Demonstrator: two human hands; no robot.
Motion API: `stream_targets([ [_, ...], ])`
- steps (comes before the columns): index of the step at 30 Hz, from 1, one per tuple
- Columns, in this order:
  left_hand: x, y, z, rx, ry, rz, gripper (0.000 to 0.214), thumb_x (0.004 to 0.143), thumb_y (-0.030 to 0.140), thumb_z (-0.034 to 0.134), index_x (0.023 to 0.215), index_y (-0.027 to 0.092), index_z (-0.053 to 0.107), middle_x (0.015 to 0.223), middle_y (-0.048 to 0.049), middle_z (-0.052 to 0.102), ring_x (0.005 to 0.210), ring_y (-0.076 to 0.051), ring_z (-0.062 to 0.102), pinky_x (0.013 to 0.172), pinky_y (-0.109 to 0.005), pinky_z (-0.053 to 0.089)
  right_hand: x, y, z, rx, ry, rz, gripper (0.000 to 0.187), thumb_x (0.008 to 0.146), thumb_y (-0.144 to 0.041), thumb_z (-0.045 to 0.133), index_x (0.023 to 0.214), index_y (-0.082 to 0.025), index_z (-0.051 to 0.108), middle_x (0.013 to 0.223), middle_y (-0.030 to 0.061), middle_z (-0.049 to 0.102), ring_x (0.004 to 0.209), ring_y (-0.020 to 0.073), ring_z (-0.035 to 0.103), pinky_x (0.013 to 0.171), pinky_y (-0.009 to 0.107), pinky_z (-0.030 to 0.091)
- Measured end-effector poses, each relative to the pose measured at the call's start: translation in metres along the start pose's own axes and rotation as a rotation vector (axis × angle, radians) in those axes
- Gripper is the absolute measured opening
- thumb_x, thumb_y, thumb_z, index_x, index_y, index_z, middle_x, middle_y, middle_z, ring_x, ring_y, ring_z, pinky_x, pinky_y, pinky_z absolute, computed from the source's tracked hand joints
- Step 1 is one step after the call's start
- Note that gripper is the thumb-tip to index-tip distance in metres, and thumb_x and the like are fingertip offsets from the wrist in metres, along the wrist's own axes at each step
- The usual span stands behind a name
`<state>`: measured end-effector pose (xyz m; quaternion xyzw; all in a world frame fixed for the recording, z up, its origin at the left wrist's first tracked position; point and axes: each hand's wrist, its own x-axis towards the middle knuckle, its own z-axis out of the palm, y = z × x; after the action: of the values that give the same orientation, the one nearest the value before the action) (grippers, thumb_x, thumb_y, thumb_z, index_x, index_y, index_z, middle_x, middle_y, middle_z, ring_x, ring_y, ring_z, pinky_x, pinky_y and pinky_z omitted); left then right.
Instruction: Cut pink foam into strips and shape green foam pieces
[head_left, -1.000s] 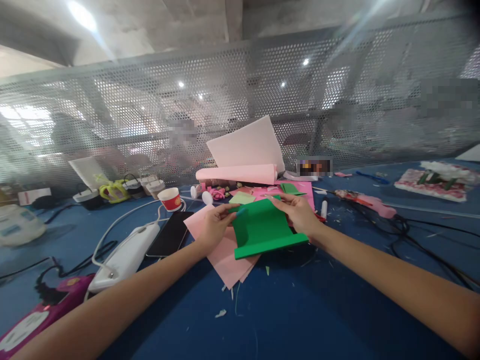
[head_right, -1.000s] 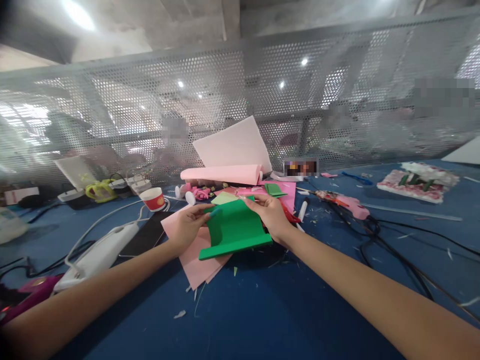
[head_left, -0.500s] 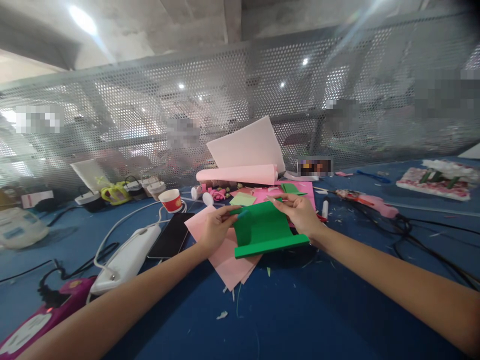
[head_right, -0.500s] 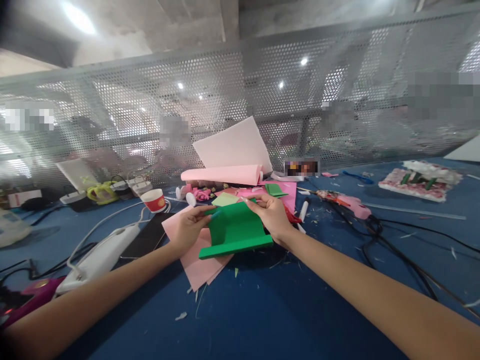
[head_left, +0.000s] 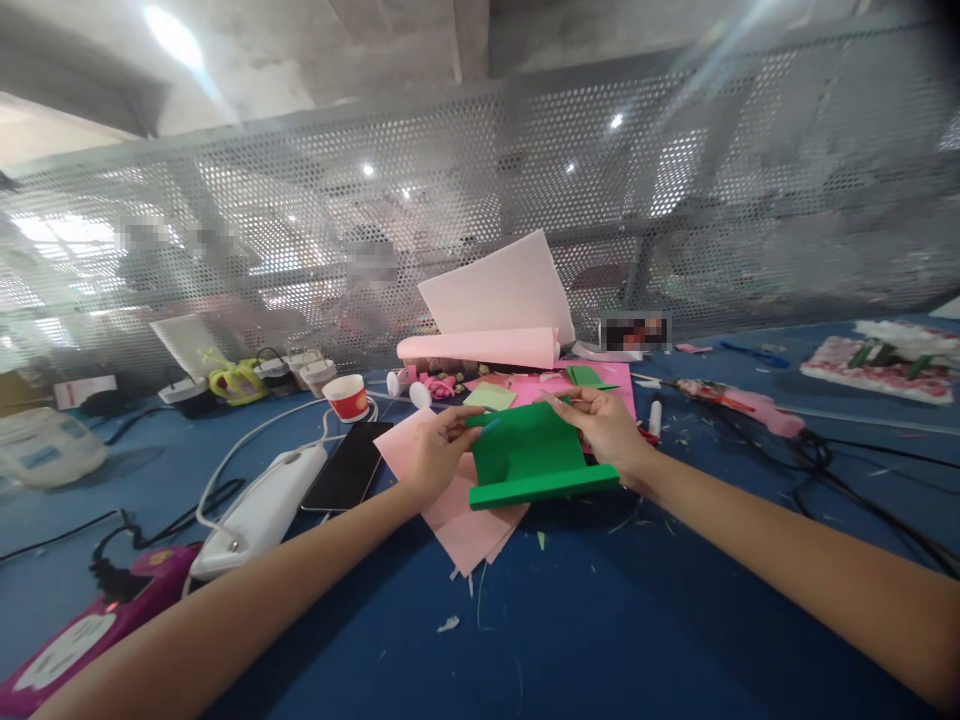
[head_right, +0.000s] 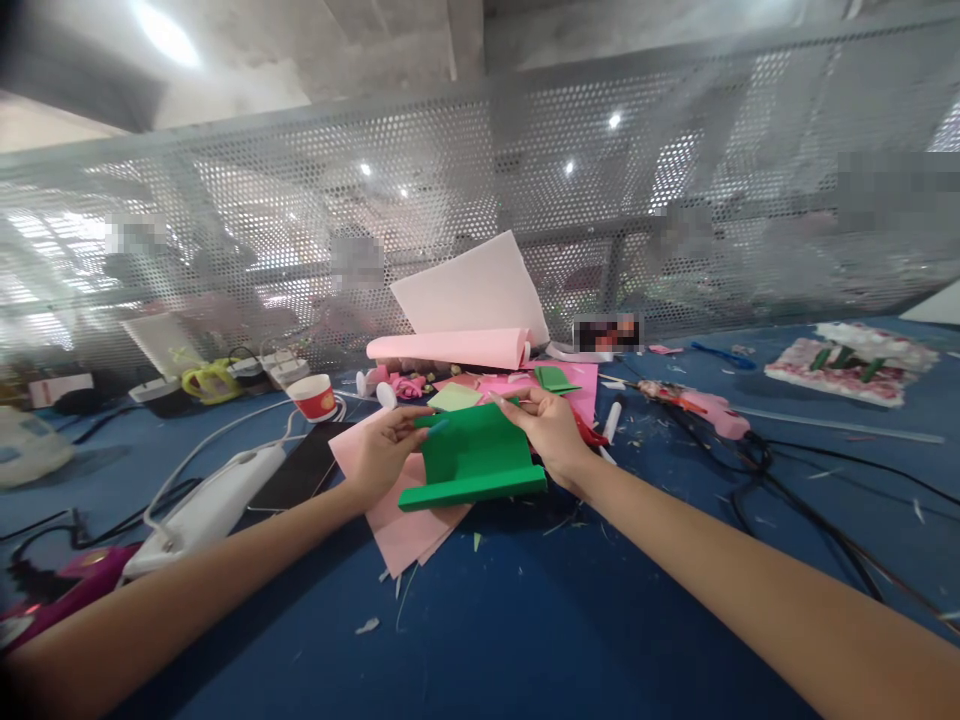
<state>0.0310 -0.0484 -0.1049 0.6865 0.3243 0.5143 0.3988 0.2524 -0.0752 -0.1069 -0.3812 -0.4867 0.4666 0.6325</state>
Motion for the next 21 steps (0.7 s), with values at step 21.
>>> stream_targets([
  [21, -0.0015, -0.0012, -0.0006, 0.060, 0.011, -0.015, 0.029, 0.072, 0.023, 0.064, 0.101, 0.016, 0.068, 0.081, -0.0046, 0.071, 0.070, -0.015, 0.066, 0.066, -0.029, 0.057, -0.0001, -0.0001, -0.0013, -0.047, -0.004, -0.040, 0.030, 0.063, -0.038, 0.075, 0.086, -0.021, 0.066, 0.080, 0.0038, 0.073, 0.077, 0.0220, 0.067, 0.070, 0.037, 0.053],
])
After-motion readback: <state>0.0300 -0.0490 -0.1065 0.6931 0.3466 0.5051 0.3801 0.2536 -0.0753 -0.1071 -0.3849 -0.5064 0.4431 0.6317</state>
